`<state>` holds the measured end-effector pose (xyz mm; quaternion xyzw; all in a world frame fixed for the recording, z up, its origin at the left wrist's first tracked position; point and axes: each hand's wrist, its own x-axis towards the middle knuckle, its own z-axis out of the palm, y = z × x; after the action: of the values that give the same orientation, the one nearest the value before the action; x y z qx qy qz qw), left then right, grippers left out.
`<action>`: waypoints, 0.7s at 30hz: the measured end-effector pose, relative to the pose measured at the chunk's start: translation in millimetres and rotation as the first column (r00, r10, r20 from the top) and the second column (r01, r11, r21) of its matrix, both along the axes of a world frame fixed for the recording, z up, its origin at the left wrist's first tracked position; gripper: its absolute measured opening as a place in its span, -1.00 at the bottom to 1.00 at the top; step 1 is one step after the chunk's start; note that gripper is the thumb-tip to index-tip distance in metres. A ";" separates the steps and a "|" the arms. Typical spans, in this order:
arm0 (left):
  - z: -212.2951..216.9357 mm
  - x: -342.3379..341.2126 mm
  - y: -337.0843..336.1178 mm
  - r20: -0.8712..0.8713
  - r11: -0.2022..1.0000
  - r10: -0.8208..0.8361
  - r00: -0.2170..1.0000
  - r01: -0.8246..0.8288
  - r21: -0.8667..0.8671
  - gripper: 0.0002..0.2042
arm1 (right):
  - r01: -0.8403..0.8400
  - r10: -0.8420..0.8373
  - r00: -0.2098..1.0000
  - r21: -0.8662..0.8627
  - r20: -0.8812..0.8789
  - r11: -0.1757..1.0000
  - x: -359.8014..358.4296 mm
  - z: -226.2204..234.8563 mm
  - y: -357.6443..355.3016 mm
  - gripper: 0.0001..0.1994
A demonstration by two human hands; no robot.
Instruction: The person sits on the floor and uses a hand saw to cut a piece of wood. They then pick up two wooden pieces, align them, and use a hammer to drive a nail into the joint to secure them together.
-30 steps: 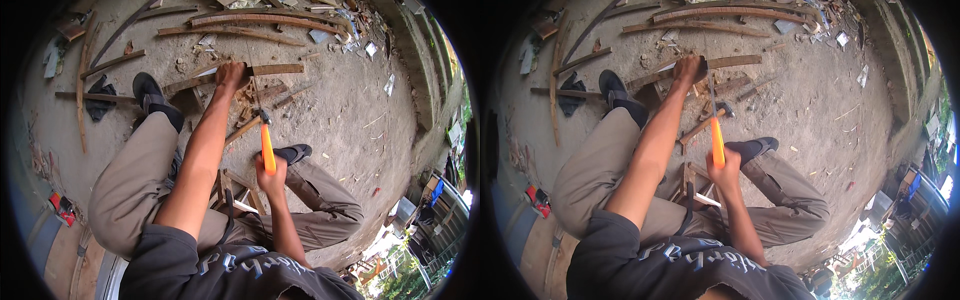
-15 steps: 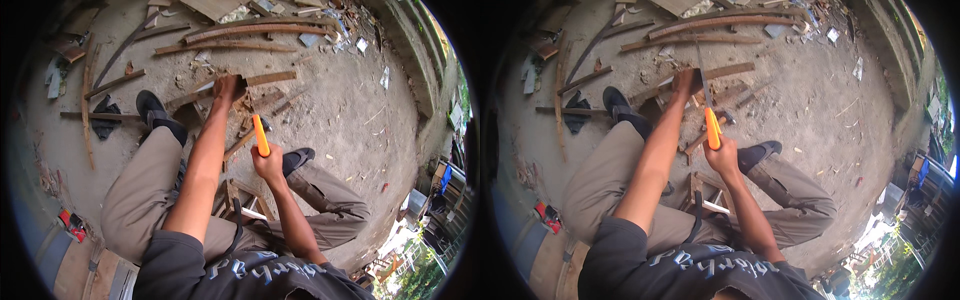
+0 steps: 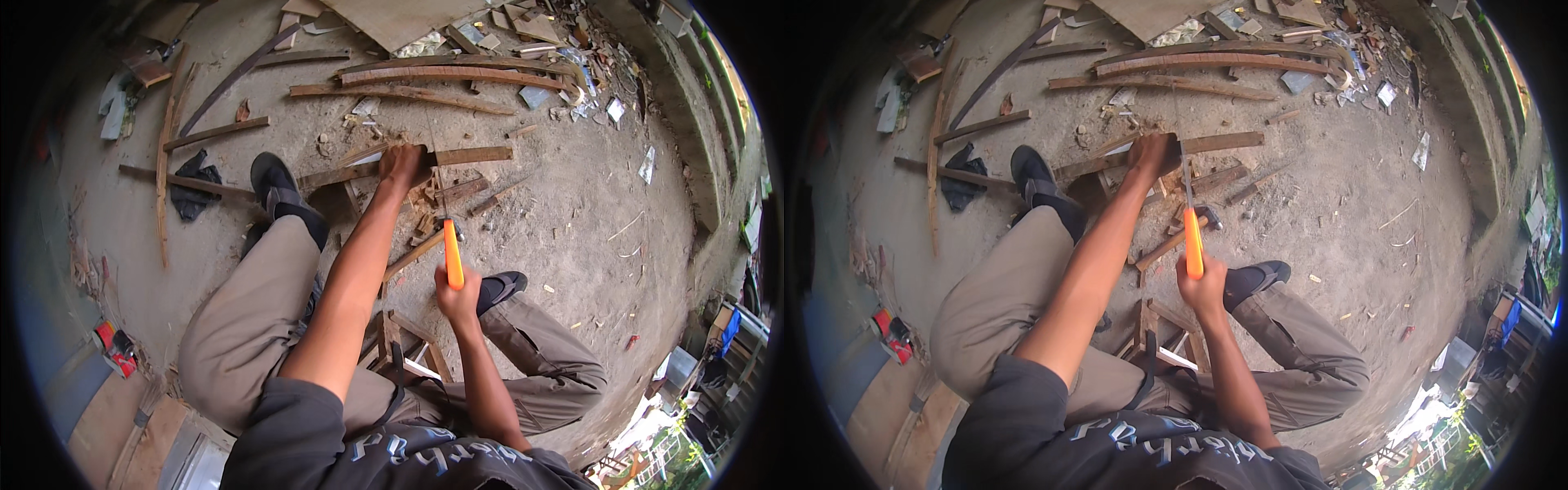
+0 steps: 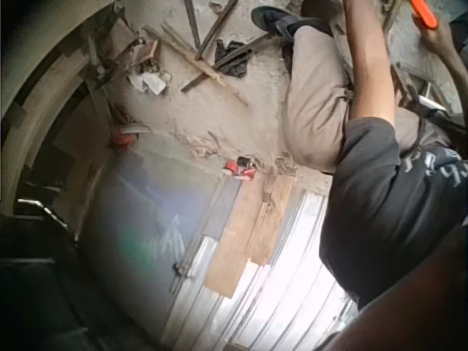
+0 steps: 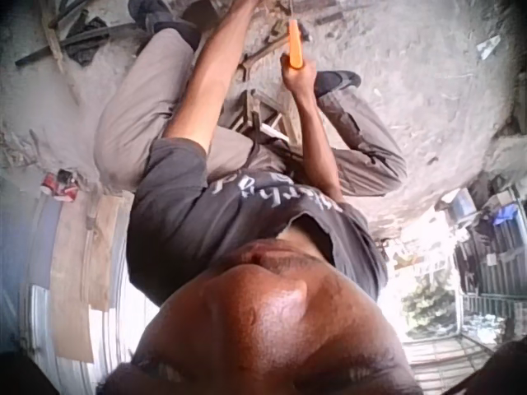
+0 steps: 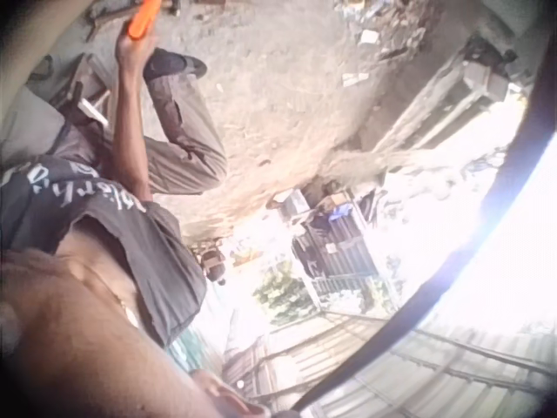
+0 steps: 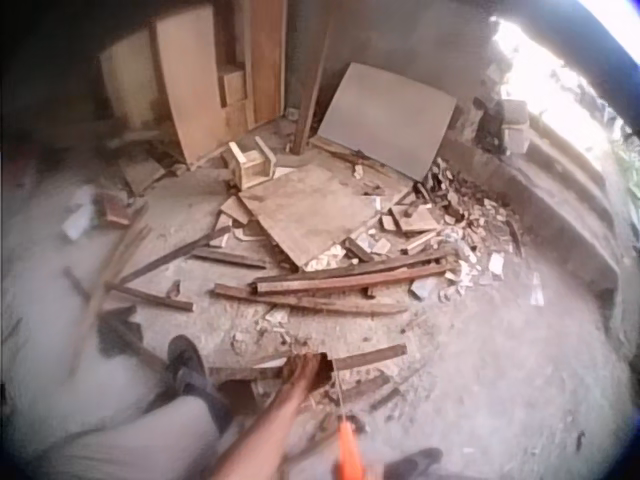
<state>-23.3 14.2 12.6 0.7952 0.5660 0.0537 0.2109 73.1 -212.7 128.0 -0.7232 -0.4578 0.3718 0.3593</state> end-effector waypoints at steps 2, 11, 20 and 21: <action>1.9 -0.9 5.7 0.034 0.989 0.028 0.999 -0.023 -0.143 -0.77 | -0.014 0.014 1.000 -0.001 0.004 1.000 -4.1 -4.8 11.1 -0.83; -31.6 -4.5 -11.4 -0.010 0.997 0.068 0.998 -0.067 0.048 -0.75 | -0.071 0.071 0.997 0.037 -0.006 0.997 1.3 5.6 -95.5 -0.70; 3.9 -4.2 -3.8 -0.063 0.980 -0.068 0.996 0.055 -0.190 -0.84 | -0.175 0.180 0.978 -0.053 0.110 0.983 8.9 6.5 -130.2 -0.71; 8.8 -1.3 -9.2 -0.054 0.983 -0.081 0.995 0.070 -0.171 -0.84 | -0.107 0.118 0.990 -0.146 0.075 0.984 7.9 29.1 -139.4 -0.73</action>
<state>-24.6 5.0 21.3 0.7966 0.5440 -0.0264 0.2622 81.1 -352.0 157.1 -0.7349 -0.4850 0.3924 0.2659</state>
